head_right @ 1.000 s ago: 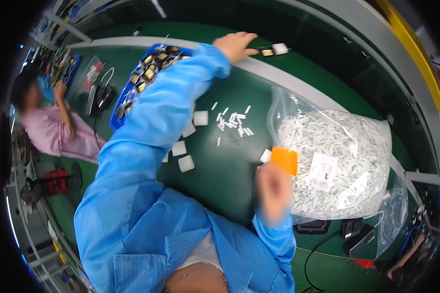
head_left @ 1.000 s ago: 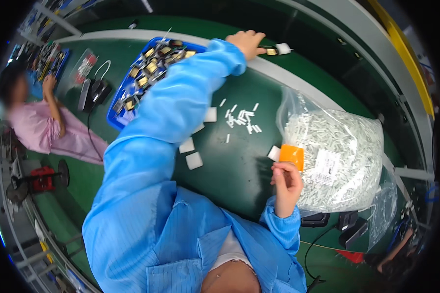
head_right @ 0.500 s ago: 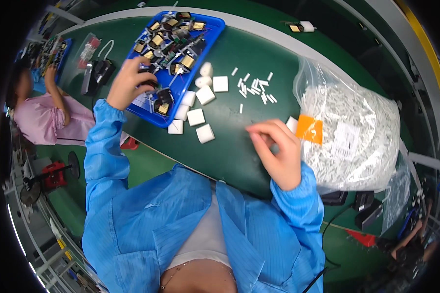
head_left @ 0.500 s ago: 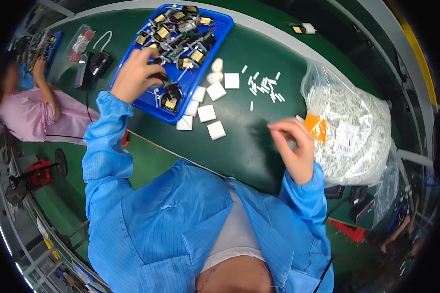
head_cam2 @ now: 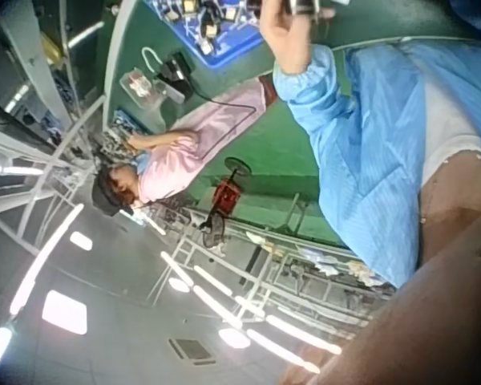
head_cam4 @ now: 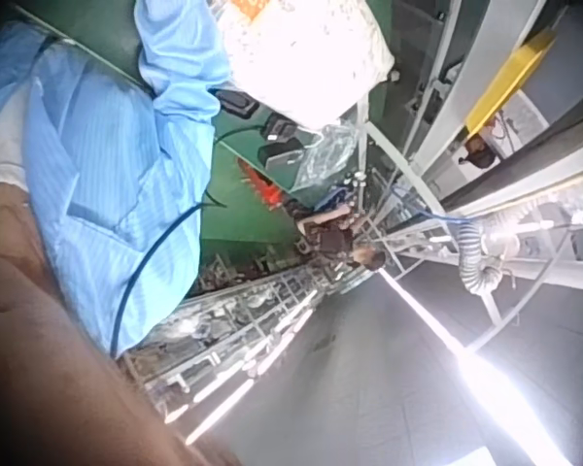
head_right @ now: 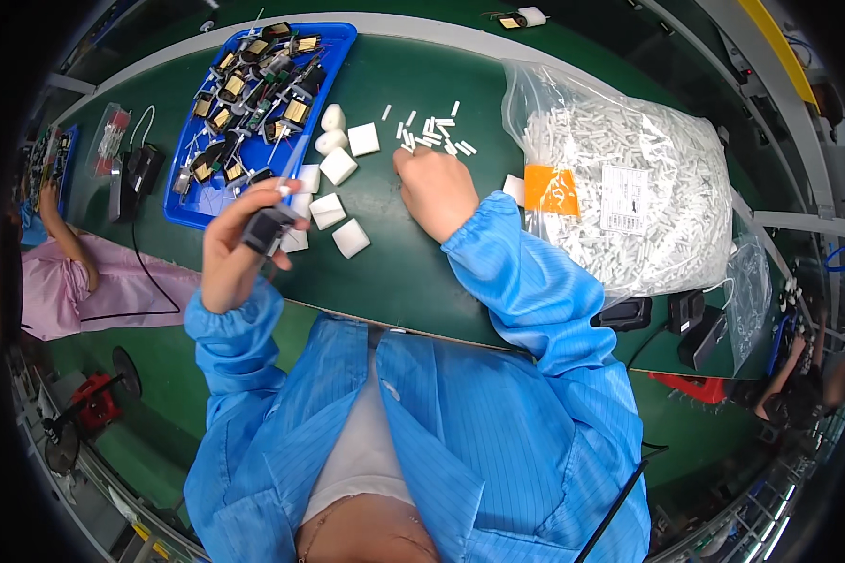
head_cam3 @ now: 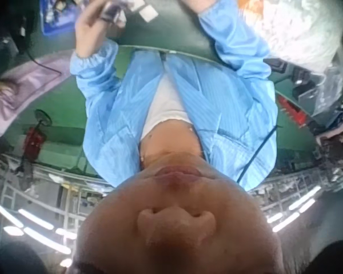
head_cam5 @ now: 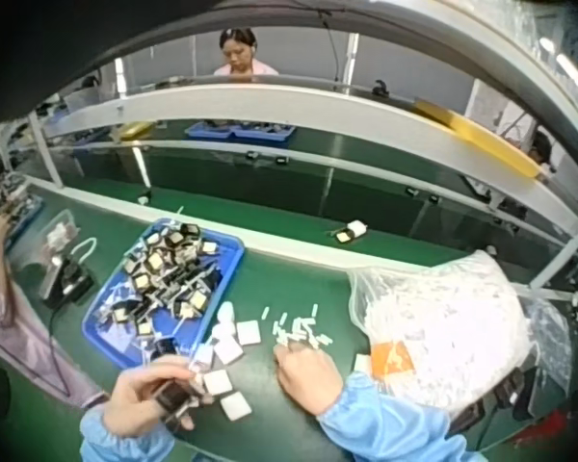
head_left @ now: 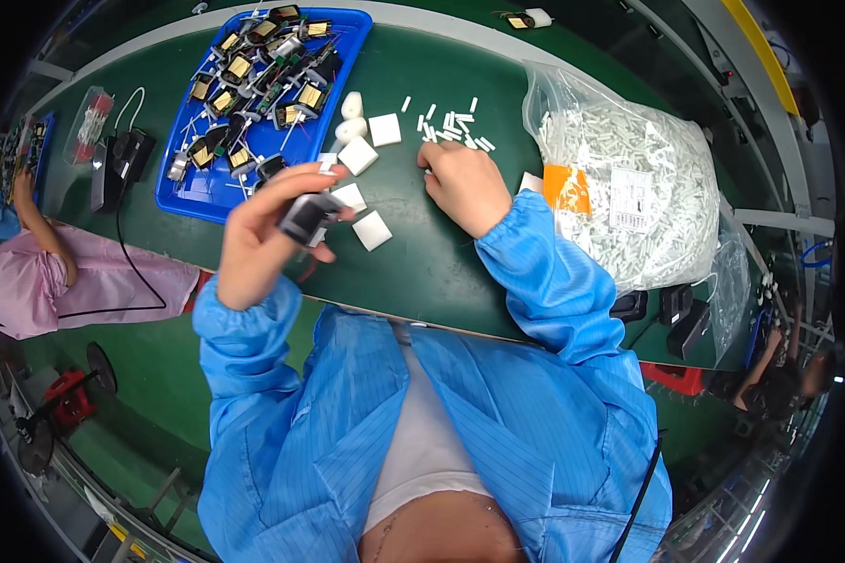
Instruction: The person assembles small electronic components by inserting white cylindrical pieces into white plastic housings and placing them into a blue tray. The person repeatedly picks up components from the table and a large bag, inserts them into the housings, and deposits the assembled units into the tray.
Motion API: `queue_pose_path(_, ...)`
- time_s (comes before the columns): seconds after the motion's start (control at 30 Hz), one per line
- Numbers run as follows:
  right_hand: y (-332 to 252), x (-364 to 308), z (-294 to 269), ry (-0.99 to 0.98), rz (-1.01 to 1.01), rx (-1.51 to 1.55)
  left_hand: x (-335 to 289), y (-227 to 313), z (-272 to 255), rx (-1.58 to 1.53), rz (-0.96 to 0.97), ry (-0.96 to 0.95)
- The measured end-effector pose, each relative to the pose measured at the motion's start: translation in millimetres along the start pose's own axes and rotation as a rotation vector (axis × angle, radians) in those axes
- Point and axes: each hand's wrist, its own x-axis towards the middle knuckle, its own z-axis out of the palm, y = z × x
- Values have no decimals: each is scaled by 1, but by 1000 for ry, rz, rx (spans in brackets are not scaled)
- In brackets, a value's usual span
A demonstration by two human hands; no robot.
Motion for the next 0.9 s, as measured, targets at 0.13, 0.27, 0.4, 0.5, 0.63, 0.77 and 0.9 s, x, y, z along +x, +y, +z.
queue_pose_path(0.13, 7, -15, -22, -18, 71, 238, 12, 1, 36, -513, -90, -269)
queue_pose_path(0.27, 8, -33, -71, 70, 344, 1049, 19, -9, 56, -386, -106, -186)
queue_pose_path(0.4, 1, -54, -116, 263, 293, 1244, 31, -13, 78, -465, -113, -209)
queue_pose_path(0.5, 2, -60, -124, 359, 130, 1266, 39, -14, 85, -528, -197, -249)
queue_pose_path(0.63, 4, -60, -129, 398, 108, 1243, 45, -14, 93, -506, -212, -322)
queue_pose_path(0.77, 5, -61, -133, 366, 122, 1228, 48, -12, 96, -479, -227, -347)
queue_pose_path(0.9, 7, -61, -132, 318, 77, 1138, 48, -11, 97, -472, -270, -347)
